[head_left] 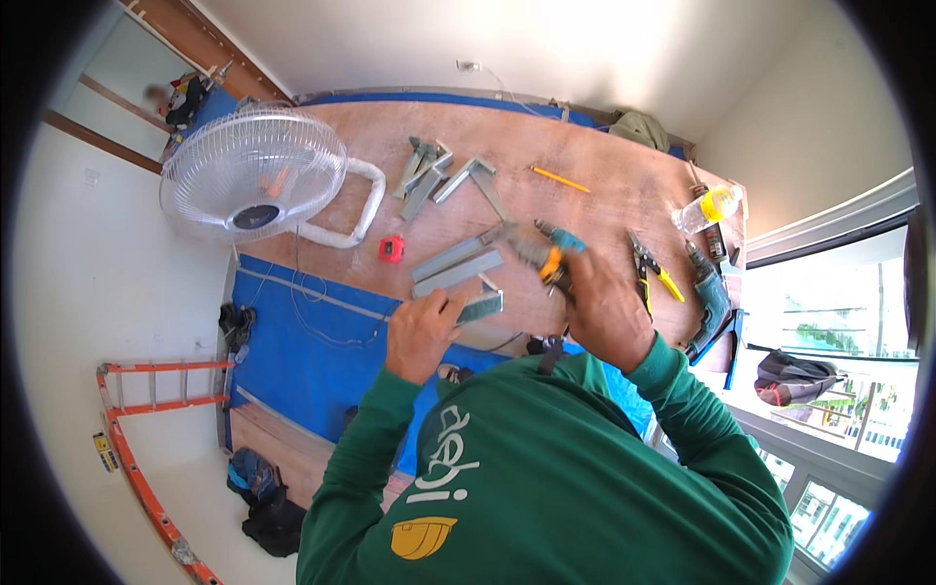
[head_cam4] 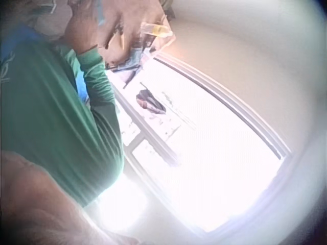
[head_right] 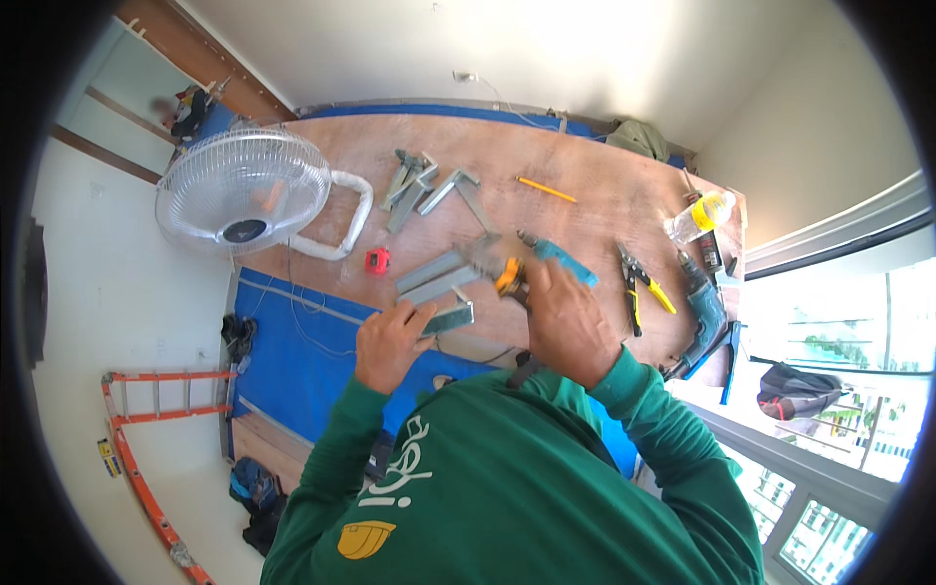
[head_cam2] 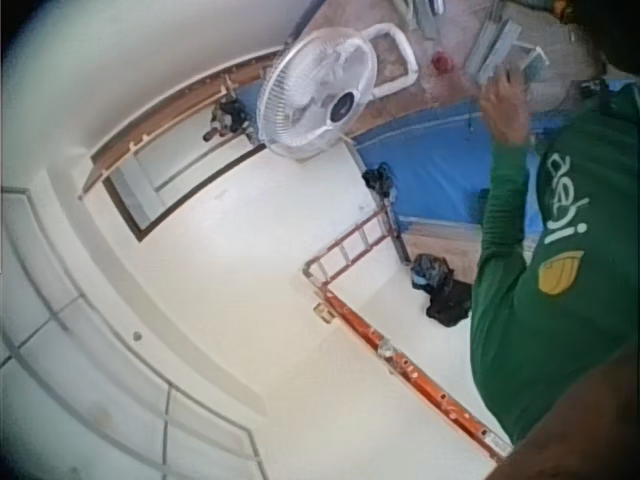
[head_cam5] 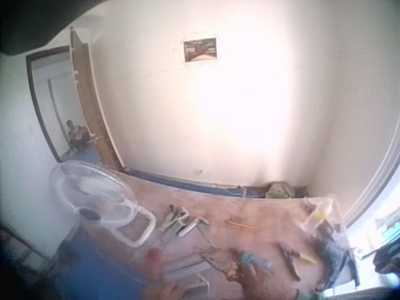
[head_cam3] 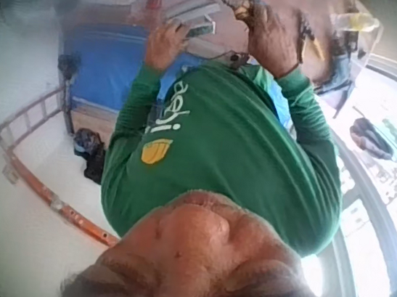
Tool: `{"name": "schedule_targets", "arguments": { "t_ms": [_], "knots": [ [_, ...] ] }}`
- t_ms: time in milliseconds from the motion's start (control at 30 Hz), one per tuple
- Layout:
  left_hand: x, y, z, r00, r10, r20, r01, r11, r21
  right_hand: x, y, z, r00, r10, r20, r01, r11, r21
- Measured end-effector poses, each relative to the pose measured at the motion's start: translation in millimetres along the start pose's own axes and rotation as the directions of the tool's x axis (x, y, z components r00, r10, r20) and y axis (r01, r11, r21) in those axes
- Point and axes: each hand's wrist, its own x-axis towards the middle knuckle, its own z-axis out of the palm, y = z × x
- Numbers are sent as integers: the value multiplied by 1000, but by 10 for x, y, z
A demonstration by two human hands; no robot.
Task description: The person measures and marks metal channels with a pencil, then cuts them using tin snips. They also use a power drill to make holes in the cut pieces and place the finished pieces on a workbench.
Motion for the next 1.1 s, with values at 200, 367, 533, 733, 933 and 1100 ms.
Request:
{"name": "schedule_targets", "arguments": {
  "t_ms": [200,367,533,733,933,1100],
  "knots": [
    [-58,41,152,997,-49,61,50,999,-20,-206,274,413,921,1,389,15,999,-38],
    [-106,-154,746,974,-196,112,203,977,-58,-507,691,554,942,221,251,-264,952,153],
    [211,-767,1477,927,-374,9,372,920,-122,-596,1407,565,837,522,166,-535,844,47],
    [378,-1103,1752,960,-280,20,280,952,-126,-873,2040,424,813,581,44,-583,810,63],
    [134,-1064,2047,914,-352,203,363,932,-16,-821,2327,564,783,615,93,-621,769,152],
    [42,-988,2076,869,-457,190,457,888,47,-569,2464,713,801,593,80,-598,793,117]
  ]
}}
